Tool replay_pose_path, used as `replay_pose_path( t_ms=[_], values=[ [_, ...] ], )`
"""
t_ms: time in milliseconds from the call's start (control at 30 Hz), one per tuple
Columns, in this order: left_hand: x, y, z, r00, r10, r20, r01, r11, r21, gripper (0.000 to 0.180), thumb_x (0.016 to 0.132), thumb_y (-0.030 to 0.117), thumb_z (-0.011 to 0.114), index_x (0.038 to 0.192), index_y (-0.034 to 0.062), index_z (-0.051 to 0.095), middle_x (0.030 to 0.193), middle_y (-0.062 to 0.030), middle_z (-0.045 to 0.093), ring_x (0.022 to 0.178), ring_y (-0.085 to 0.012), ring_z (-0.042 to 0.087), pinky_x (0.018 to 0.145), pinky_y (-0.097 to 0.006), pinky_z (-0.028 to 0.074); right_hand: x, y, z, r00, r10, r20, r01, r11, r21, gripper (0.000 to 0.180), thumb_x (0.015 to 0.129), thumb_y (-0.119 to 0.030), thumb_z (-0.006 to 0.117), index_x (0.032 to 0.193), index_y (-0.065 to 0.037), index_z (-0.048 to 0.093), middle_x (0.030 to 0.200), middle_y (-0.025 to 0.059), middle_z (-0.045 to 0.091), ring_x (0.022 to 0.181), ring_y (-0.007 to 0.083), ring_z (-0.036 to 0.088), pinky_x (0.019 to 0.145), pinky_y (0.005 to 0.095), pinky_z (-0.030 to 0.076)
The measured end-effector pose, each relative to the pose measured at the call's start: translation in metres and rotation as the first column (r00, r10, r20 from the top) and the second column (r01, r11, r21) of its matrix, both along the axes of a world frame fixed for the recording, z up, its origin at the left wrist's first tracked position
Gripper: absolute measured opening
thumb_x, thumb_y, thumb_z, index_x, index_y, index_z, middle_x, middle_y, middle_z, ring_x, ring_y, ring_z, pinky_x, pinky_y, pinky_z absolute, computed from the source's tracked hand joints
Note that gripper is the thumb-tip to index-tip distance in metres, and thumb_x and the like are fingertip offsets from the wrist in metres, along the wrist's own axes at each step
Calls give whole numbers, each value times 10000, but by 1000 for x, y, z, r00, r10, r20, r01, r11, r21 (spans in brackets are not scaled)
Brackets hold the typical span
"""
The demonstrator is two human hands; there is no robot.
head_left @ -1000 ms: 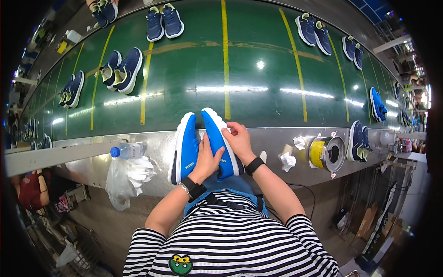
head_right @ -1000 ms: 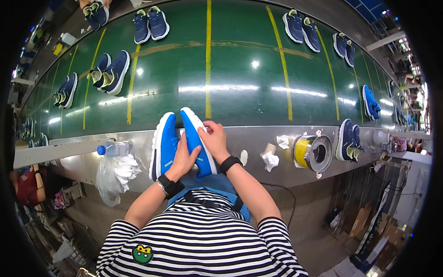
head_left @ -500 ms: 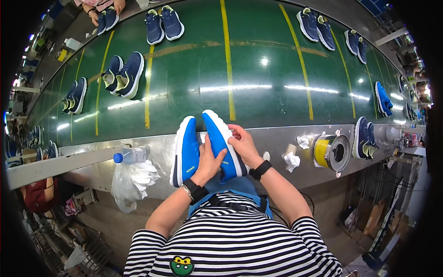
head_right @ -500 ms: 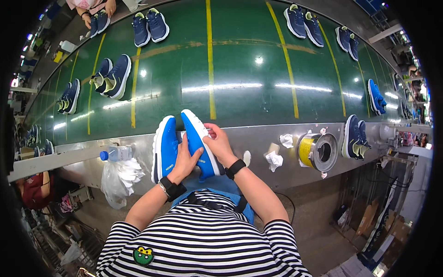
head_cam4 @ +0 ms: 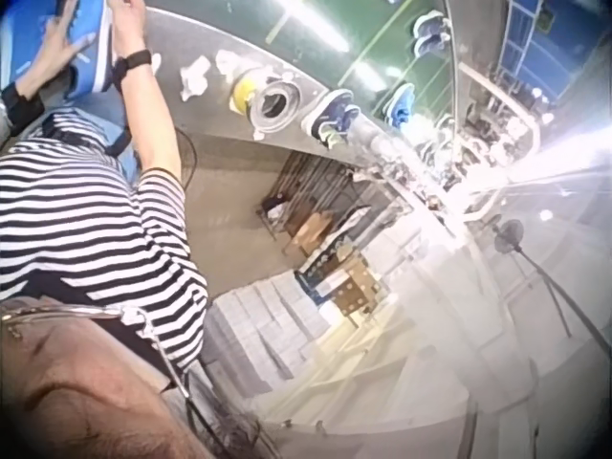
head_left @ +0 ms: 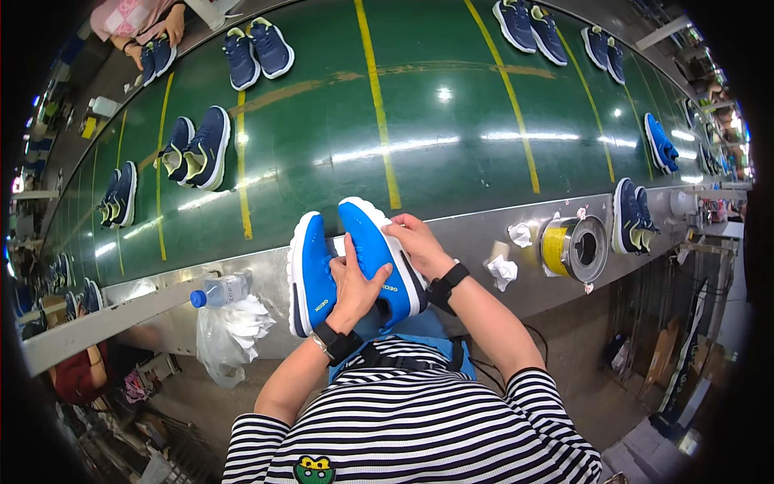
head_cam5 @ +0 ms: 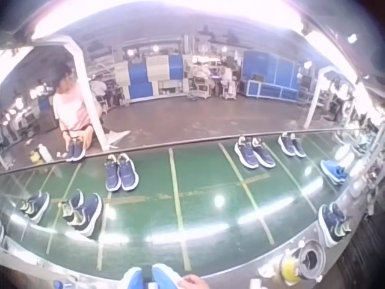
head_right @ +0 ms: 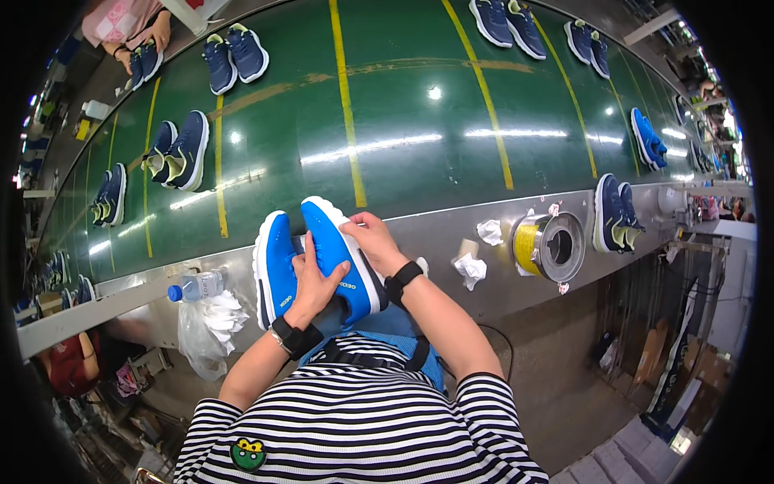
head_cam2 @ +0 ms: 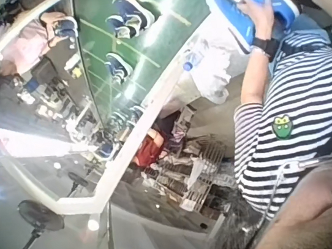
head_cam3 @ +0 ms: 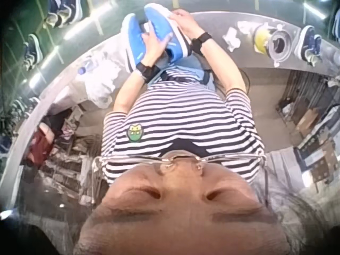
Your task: The person wipes the exterior of blue and dark blue sneakers on a factory assembly line using a white cloth. They handle the shoes one at a time, rotating them to clean different sides, and place them back on the moving conveyor belt.
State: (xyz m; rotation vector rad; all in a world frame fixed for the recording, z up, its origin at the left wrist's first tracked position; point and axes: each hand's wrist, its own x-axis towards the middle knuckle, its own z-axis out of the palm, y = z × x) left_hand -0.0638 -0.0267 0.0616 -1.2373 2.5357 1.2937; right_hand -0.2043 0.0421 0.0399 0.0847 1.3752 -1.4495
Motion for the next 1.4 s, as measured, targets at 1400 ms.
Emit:
replay_pose_path(
  t_ms=[1400],
  values=[
    [-50, -6, 33, 882, -387, 271, 397, 918, 17, 891, 780, 242, 589, 1327, -63, -45, 1181, -390, 263, 955, -487, 470, 838, -436, 424, -35, 184, 31, 253, 472, -845, 342, 773, 534, 270, 708, 27, 564, 965, -48, 590, 956, 154, 513, 876, 294, 519, 732, 354, 429]
  ],
)
